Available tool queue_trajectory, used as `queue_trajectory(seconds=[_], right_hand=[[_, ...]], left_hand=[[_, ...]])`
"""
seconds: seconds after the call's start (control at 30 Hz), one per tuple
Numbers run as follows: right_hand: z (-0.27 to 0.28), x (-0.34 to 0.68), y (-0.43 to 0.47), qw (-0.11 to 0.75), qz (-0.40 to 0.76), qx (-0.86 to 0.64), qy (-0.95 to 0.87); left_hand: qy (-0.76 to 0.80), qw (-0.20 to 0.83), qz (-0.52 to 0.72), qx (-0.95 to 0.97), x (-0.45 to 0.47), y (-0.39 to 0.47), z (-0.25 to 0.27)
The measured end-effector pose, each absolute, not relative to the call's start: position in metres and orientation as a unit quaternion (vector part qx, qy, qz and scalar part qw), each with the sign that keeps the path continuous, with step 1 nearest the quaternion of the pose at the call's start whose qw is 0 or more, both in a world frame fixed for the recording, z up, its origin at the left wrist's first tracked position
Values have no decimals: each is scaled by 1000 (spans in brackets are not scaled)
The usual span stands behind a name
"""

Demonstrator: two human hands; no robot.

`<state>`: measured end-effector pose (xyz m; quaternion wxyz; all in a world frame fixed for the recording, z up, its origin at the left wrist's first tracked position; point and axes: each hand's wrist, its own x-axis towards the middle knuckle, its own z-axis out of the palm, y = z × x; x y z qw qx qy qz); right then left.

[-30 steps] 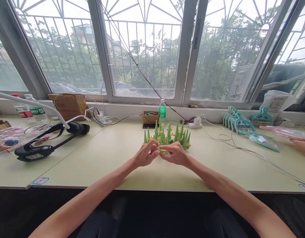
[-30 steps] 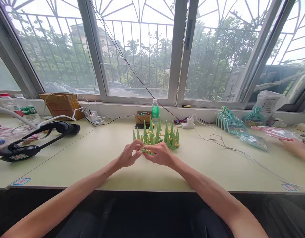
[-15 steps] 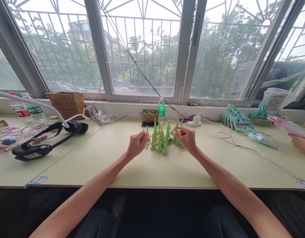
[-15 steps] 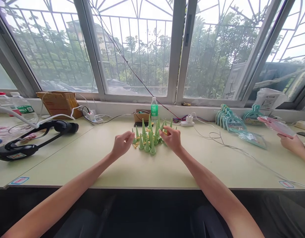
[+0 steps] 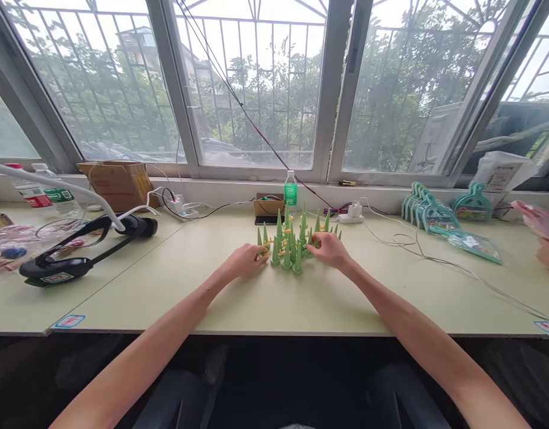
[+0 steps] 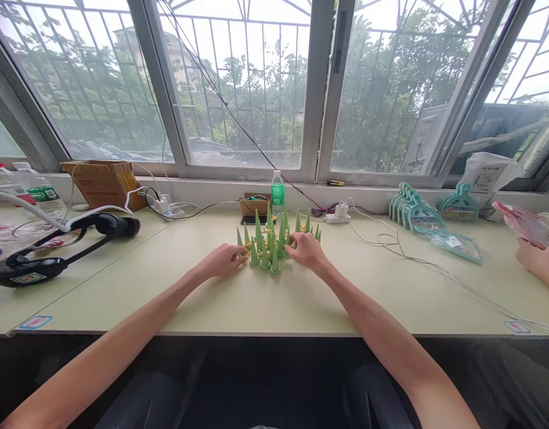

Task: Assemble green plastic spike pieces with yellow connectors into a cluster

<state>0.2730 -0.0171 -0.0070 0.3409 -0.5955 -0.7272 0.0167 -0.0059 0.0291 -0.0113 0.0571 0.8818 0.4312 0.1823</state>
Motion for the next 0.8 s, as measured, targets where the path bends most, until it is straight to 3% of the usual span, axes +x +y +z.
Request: queue_trajectory(seconds=[0.33,0.67,0.8], right_hand=[[-8,272,-17,317,18,-622,-716],[-3,262,-25,526,-34,-530,-664],[-5,258,-29,535,-29,-482,-694]], left_hand=[[425,91,135,891,-7,25,-3],[379,153,135,903,-9,25,-1],[370,179,137,901,-8,23,-1]])
